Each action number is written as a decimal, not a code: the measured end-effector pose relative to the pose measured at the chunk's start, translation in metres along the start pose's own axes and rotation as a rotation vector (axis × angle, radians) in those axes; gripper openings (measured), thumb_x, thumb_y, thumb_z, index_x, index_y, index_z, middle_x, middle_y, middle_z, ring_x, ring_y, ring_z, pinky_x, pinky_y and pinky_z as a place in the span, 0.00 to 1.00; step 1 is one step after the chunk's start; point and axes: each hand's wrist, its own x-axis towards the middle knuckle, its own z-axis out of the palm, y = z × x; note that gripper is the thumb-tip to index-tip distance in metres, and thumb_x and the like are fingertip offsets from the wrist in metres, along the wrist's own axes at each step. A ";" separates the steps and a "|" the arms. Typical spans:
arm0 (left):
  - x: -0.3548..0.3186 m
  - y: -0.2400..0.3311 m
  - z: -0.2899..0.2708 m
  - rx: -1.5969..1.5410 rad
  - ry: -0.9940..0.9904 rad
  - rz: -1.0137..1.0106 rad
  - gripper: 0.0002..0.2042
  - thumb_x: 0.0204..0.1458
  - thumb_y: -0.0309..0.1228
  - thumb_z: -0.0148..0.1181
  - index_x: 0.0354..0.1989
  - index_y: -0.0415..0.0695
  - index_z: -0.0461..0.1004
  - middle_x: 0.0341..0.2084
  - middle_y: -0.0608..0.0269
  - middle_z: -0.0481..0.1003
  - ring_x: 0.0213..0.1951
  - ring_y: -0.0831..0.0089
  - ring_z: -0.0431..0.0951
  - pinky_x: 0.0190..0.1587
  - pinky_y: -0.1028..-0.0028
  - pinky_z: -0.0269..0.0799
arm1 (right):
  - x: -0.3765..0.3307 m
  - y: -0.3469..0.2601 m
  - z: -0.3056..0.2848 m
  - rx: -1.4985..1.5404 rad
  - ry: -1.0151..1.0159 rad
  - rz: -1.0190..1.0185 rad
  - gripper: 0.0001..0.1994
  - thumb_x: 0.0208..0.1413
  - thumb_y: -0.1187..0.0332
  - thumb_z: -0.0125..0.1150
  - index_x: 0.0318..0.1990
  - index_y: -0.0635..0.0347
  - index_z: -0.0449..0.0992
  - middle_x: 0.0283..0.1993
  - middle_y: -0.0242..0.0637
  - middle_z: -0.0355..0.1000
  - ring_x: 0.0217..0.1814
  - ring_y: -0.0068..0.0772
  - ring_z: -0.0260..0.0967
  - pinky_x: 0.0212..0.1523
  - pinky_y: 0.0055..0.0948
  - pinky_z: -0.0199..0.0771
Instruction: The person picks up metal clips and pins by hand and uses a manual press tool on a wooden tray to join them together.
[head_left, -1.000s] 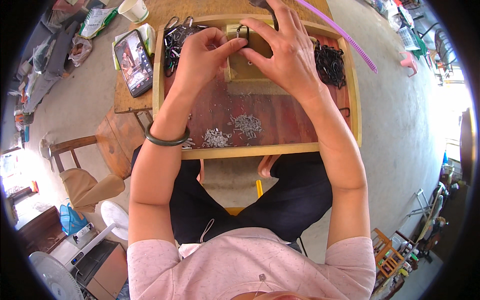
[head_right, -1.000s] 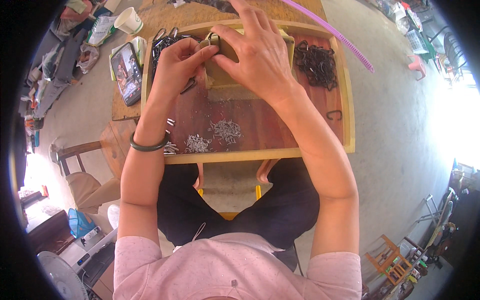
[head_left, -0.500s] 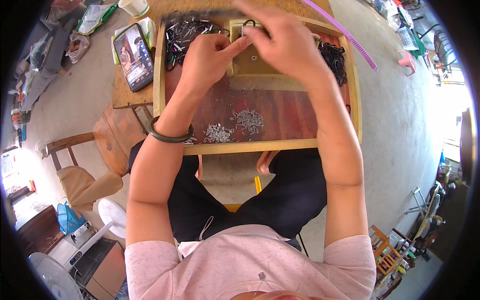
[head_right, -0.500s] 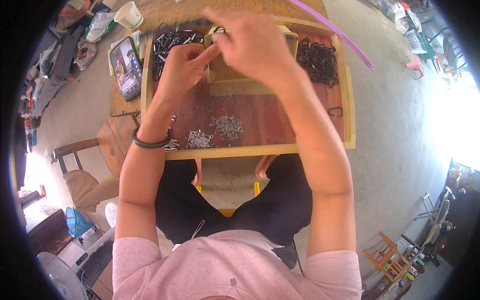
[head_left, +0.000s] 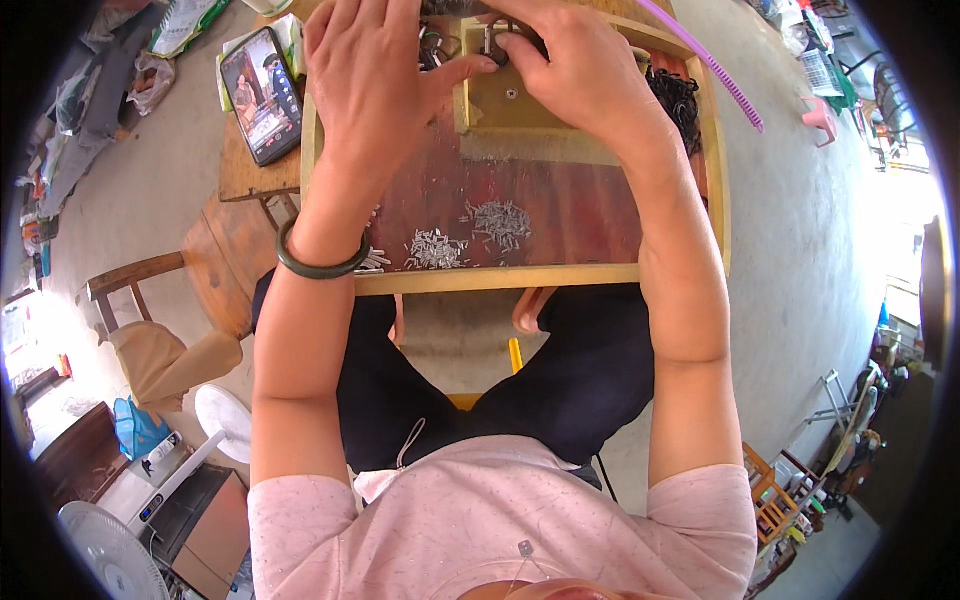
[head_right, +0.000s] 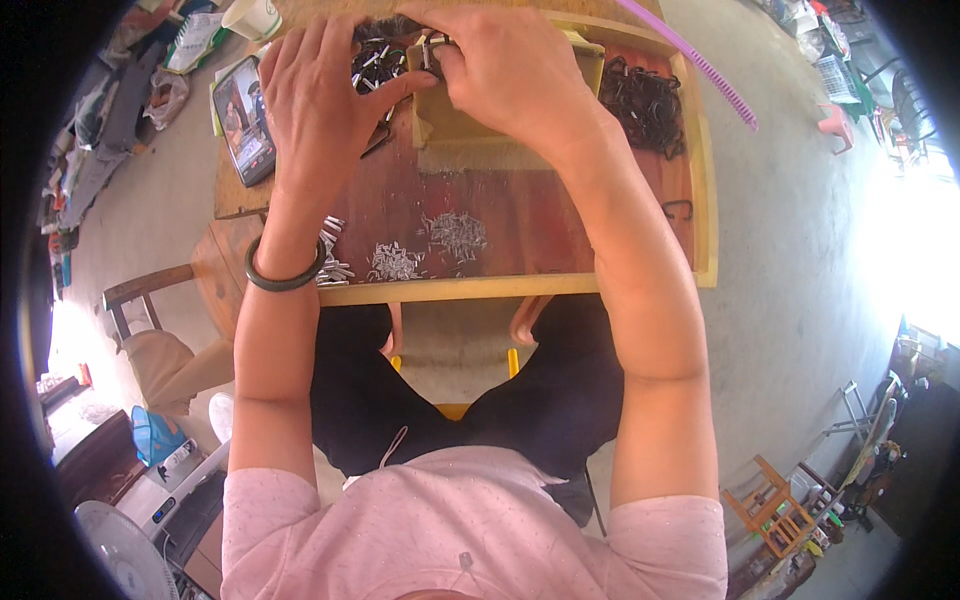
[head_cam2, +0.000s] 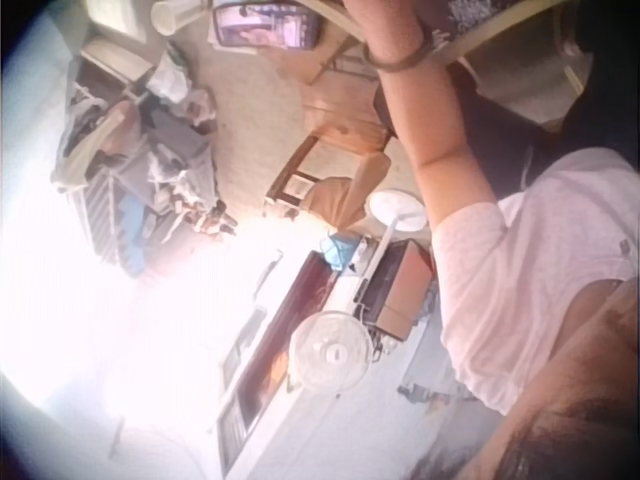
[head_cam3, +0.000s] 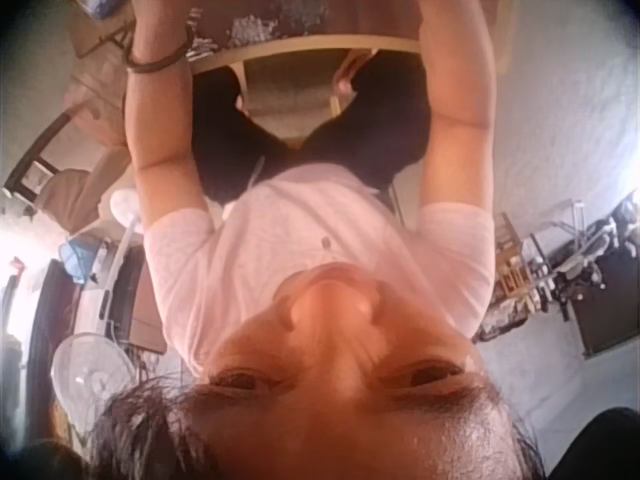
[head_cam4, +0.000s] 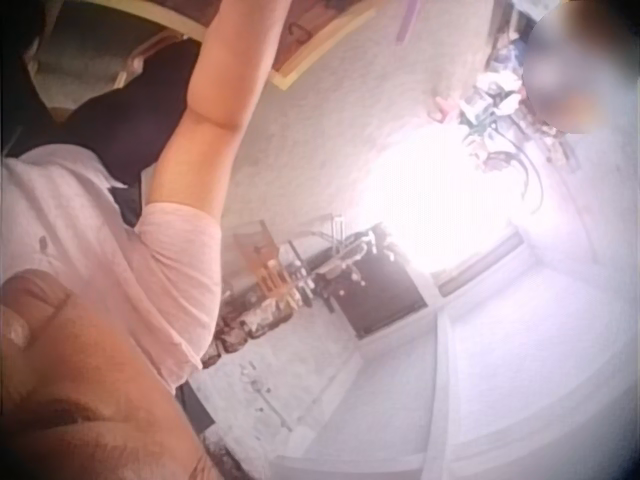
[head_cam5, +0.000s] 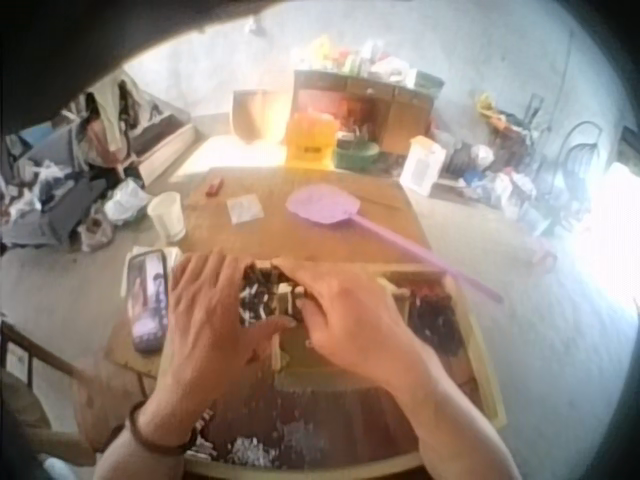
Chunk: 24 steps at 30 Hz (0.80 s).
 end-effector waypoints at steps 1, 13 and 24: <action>0.005 0.007 -0.008 -0.006 -0.003 0.001 0.31 0.38 0.53 0.77 0.46 0.45 0.76 0.35 0.63 0.77 0.45 0.58 0.76 0.55 0.55 0.64 | -0.001 0.000 -0.001 0.005 0.004 0.012 0.23 0.53 0.78 0.56 0.59 0.65 0.78 0.51 0.57 0.78 0.52 0.59 0.77 0.56 0.45 0.75; 0.013 0.012 -0.020 -0.093 -0.152 -0.110 0.28 0.32 0.37 0.82 0.42 0.41 0.74 0.36 0.54 0.75 0.43 0.50 0.74 0.49 0.56 0.67 | 0.000 0.001 -0.001 -0.015 -0.032 0.008 0.22 0.53 0.78 0.57 0.58 0.67 0.77 0.52 0.55 0.79 0.53 0.57 0.78 0.58 0.44 0.76; 0.015 0.016 -0.021 -0.148 -0.094 -0.087 0.28 0.31 0.35 0.82 0.43 0.41 0.74 0.37 0.54 0.75 0.44 0.51 0.74 0.49 0.57 0.68 | 0.000 0.004 -0.001 0.002 -0.037 0.024 0.22 0.55 0.77 0.57 0.58 0.67 0.77 0.52 0.55 0.79 0.53 0.56 0.78 0.58 0.44 0.76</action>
